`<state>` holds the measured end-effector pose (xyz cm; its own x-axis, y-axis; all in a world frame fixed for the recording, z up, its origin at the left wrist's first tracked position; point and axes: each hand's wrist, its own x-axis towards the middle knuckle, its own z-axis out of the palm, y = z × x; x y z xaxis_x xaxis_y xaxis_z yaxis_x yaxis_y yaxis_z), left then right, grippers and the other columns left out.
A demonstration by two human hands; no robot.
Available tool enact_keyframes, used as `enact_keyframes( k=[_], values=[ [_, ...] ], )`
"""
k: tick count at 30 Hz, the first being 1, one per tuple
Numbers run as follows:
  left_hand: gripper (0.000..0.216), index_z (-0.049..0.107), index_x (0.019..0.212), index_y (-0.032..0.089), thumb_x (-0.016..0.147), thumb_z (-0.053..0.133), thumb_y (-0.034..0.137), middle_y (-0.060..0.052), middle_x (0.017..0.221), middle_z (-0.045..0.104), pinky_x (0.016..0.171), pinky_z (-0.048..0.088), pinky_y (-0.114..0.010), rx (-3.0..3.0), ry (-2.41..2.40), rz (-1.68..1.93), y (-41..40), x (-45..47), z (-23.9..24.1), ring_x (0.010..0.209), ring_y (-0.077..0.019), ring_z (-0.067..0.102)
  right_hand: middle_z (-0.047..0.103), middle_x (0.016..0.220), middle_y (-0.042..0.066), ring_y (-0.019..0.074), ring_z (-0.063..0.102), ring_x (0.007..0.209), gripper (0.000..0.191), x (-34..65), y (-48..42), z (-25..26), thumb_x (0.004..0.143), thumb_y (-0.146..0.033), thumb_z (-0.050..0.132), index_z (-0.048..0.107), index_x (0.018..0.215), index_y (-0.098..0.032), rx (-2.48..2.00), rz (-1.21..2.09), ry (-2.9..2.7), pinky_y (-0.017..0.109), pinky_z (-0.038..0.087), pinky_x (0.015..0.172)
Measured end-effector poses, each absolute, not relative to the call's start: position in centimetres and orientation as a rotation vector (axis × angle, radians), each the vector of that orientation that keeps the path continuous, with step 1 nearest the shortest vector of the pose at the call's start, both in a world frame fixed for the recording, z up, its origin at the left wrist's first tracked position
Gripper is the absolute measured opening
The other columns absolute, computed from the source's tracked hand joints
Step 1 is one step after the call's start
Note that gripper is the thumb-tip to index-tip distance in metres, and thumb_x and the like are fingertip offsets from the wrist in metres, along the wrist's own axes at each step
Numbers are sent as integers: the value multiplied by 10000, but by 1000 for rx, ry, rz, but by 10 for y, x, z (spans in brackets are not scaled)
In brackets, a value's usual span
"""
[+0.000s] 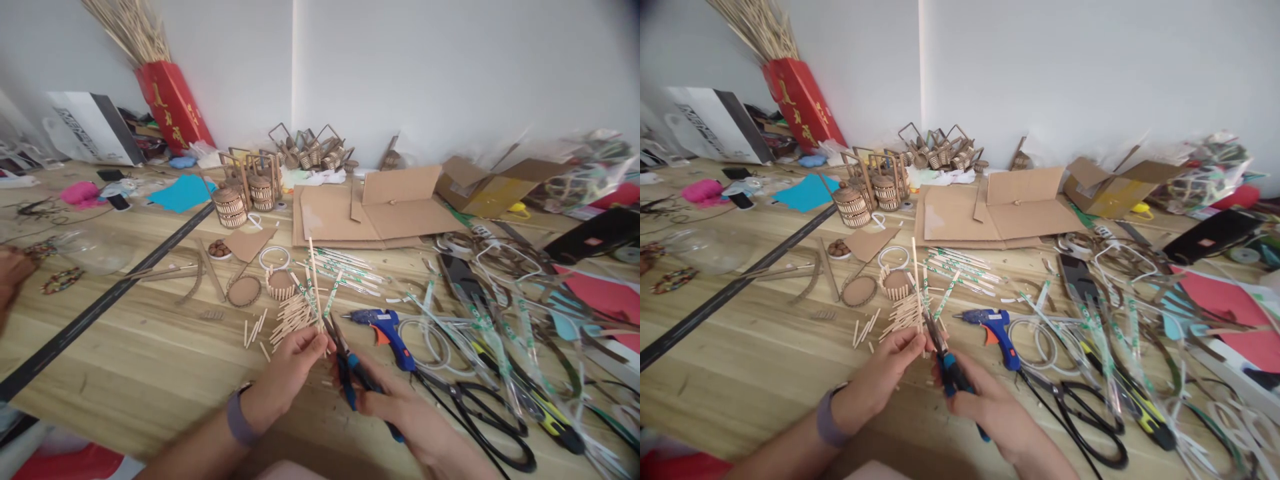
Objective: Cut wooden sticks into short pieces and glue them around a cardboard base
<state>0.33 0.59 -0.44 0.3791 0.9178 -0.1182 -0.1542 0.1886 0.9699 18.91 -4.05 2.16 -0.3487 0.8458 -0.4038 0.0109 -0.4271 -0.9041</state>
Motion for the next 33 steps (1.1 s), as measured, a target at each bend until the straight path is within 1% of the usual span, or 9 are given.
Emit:
enact_keyframes(
  k=[4,6,9,12,14,20,23,27,33],
  values=[
    [457,676,813,162,900,516,581,-49,846,702,846,443,-302,1337,987,881,7,-3,1,886,-221,624,669,1143,46,294,551,1116,559,205,-38,35,669,-220,578,629,1226,-225,-1454,1638,-1493,397,390,970],
    [473,681,817,159,931,467,565,-57,855,717,836,436,-296,1426,980,830,7,-4,3,881,-221,634,658,1216,60,311,539,1161,587,210,-38,43,675,-219,560,615,1259,-221,-1522,1535,-1645,412,377,1011],
    [470,667,893,154,938,452,570,-45,768,717,747,437,-276,1454,902,749,4,-3,6,769,-201,639,647,1264,77,324,537,1179,622,212,-38,52,656,-217,550,619,1274,-202,-1583,1457,-1799,410,373,1036],
    [464,658,967,151,939,460,570,-16,687,686,716,435,-255,1430,762,671,2,-2,8,702,-178,642,673,1178,82,307,570,1109,628,211,-36,55,658,-239,535,619,1279,-187,-1589,1519,-1824,411,407,997],
    [469,665,957,149,938,466,573,-6,671,666,733,438,-248,1421,702,630,1,-1,9,706,-173,652,679,1125,80,291,581,1069,615,209,-35,55,660,-250,533,623,1265,-184,-1573,1577,-1802,403,430,958],
    [522,700,958,137,905,495,615,-16,711,659,680,449,-238,1381,657,520,1,-2,11,630,-152,642,655,1045,65,272,566,1017,476,207,-31,52,646,-253,540,660,1102,-181,-1494,1670,-1760,384,432,911],
    [512,715,977,139,903,508,602,-22,730,666,657,447,-229,1387,658,476,2,-2,10,609,-144,638,641,1027,59,266,556,1010,437,207,-31,51,637,-241,538,656,1053,-180,-1456,1689,-1760,376,424,908],
    [507,726,993,142,912,500,589,-10,663,646,645,434,-222,1402,667,435,2,-3,10,582,-137,621,645,1036,61,271,557,1023,456,207,-32,50,635,-234,538,651,1073,-179,-1459,1699,-1748,376,419,916],
    [516,731,985,157,906,489,606,-51,836,709,651,432,-227,1393,645,429,2,-3,10,580,-123,607,647,966,33,246,567,945,394,207,-35,52,631,-201,536,664,1003,-203,-1453,1677,-1732,342,434,868]
  ],
)
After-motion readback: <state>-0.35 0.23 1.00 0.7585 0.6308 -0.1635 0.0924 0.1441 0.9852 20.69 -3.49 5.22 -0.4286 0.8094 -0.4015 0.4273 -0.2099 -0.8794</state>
